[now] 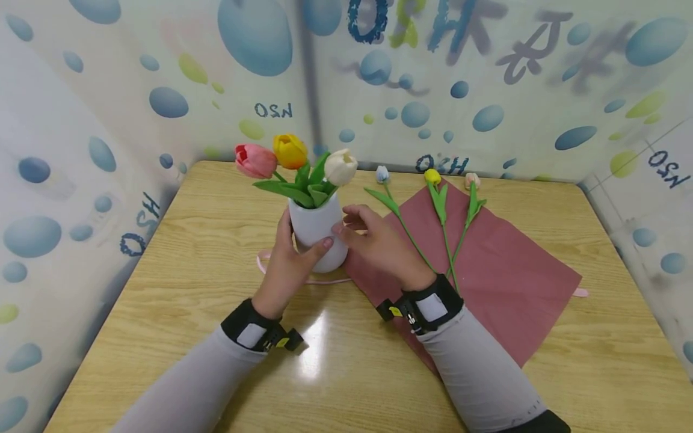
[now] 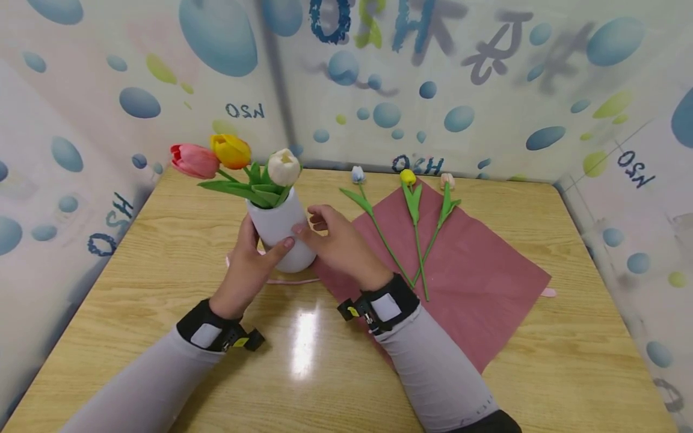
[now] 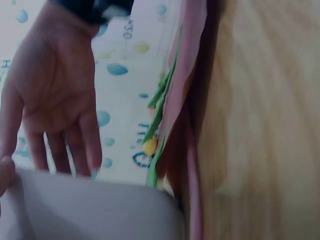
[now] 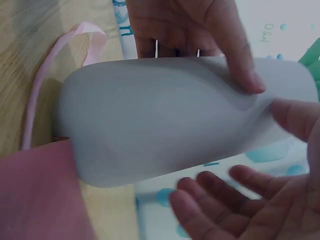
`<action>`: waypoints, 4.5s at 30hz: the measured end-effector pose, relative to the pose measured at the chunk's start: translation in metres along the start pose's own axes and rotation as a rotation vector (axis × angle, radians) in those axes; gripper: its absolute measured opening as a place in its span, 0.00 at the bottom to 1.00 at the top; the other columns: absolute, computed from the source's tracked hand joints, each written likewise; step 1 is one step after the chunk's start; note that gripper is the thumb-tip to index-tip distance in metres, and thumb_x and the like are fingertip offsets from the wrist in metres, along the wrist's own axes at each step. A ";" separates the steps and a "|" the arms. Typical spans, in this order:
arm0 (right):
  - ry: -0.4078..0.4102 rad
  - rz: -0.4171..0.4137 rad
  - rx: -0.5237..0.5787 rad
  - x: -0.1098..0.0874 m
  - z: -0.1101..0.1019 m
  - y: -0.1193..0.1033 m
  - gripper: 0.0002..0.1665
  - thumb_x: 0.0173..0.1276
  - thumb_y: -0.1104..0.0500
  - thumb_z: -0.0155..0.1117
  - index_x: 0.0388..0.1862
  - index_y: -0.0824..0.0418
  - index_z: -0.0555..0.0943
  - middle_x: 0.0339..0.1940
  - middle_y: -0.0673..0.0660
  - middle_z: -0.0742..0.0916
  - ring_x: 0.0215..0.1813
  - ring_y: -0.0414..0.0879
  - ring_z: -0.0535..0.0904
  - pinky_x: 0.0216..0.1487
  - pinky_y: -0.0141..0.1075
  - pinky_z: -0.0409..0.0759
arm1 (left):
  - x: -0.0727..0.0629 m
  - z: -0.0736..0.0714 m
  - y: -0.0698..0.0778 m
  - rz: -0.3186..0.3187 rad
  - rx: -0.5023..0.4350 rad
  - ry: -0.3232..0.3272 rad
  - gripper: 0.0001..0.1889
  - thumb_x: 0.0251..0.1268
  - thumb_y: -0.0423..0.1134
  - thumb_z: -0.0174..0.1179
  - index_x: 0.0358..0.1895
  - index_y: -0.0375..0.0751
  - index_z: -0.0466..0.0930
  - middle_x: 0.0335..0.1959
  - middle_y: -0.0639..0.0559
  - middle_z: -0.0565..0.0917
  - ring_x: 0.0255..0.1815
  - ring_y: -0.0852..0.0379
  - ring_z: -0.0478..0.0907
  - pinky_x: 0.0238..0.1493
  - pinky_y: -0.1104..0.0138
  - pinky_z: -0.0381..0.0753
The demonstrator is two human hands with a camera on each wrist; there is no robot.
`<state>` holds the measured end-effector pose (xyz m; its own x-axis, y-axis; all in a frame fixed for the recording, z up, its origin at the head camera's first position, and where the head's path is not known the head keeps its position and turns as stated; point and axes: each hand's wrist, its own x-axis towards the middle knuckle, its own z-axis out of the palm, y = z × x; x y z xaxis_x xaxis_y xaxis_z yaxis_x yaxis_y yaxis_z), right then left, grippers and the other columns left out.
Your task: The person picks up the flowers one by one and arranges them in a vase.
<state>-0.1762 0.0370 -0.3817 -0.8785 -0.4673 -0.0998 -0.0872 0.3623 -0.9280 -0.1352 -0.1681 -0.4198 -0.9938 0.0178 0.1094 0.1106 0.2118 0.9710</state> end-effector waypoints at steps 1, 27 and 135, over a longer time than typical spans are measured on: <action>-0.005 0.000 0.016 0.001 0.000 0.002 0.38 0.78 0.41 0.60 0.81 0.53 0.64 0.74 0.57 0.77 0.75 0.54 0.72 0.73 0.54 0.75 | -0.001 0.002 0.000 0.007 -0.006 0.016 0.49 0.69 0.50 0.70 0.84 0.63 0.46 0.78 0.52 0.61 0.78 0.52 0.59 0.81 0.44 0.53; -0.048 -0.106 0.218 0.012 0.001 0.028 0.30 0.77 0.45 0.63 0.76 0.41 0.72 0.71 0.48 0.80 0.76 0.50 0.71 0.74 0.57 0.71 | -0.025 0.034 0.008 -0.092 0.009 0.178 0.52 0.70 0.48 0.67 0.84 0.42 0.38 0.81 0.40 0.46 0.82 0.45 0.46 0.82 0.43 0.50; 0.050 -0.089 -0.072 0.001 -0.004 0.001 0.39 0.72 0.49 0.71 0.77 0.51 0.66 0.71 0.55 0.78 0.73 0.55 0.76 0.67 0.51 0.81 | 0.026 -0.055 -0.017 0.013 0.173 -0.340 0.38 0.69 0.47 0.69 0.80 0.60 0.62 0.77 0.55 0.69 0.78 0.48 0.66 0.73 0.44 0.72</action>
<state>-0.1787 0.0405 -0.3816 -0.8878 -0.4603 0.0012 -0.1979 0.3794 -0.9038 -0.1625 -0.2251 -0.4214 -0.9408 0.3384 0.0165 0.1494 0.3705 0.9168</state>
